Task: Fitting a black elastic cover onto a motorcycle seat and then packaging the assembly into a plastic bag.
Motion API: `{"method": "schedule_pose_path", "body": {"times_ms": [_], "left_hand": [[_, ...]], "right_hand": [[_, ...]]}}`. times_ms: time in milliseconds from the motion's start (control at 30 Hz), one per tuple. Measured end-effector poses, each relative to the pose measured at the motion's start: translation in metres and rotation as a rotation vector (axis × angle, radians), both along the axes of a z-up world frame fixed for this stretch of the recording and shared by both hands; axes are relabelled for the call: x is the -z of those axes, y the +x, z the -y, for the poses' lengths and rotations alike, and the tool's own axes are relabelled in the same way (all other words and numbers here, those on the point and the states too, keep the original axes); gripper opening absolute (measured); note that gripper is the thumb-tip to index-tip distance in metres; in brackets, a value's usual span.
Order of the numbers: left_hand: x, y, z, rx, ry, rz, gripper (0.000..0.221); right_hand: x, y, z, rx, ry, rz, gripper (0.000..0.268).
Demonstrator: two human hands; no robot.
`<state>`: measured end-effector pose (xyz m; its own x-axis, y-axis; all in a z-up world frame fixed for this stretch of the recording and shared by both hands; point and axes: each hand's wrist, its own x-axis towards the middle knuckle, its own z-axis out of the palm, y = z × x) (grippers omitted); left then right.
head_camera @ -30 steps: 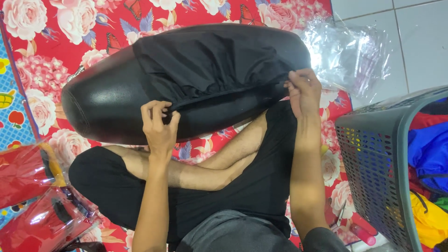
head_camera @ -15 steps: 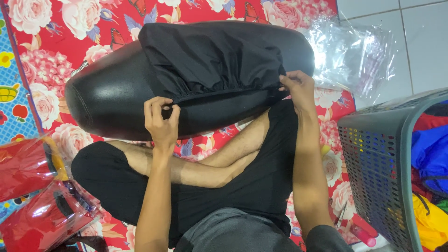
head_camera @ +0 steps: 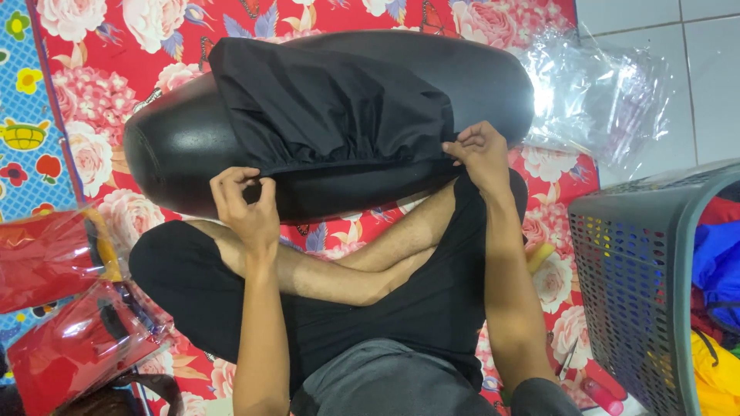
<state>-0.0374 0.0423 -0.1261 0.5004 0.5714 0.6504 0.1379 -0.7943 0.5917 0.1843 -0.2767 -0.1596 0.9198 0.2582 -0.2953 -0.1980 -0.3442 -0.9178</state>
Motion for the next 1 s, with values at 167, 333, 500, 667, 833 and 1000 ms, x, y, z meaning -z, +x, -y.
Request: {"method": "schedule_pose_path", "body": {"times_ms": [167,333,500,667,833,1000], "left_hand": [[0.009,-0.002,-0.003,-0.024,-0.046,0.036,0.030],[0.001,0.001,0.005,-0.007,-0.122,0.080,0.027],[-0.001,0.001,0.010,0.024,-0.168,0.113,0.026],[0.010,0.000,0.007,0.023,-0.157,0.096,0.023],[0.018,0.000,0.004,0.003,-0.153,0.079,0.022],[0.020,0.001,0.003,0.007,-0.087,0.083,0.022]], "right_hand": [[-0.037,0.001,0.006,-0.051,0.011,0.015,0.046],[-0.109,0.003,-0.078,-0.127,-0.017,0.537,0.032],[-0.105,0.016,-0.236,-0.419,-0.129,0.954,0.027],[-0.078,0.025,-0.352,-0.711,-0.476,0.773,0.073],[-0.065,0.032,-0.392,-0.857,-0.596,0.532,0.063],[-0.018,0.052,-0.411,-0.607,-0.421,0.490,0.043]]}}
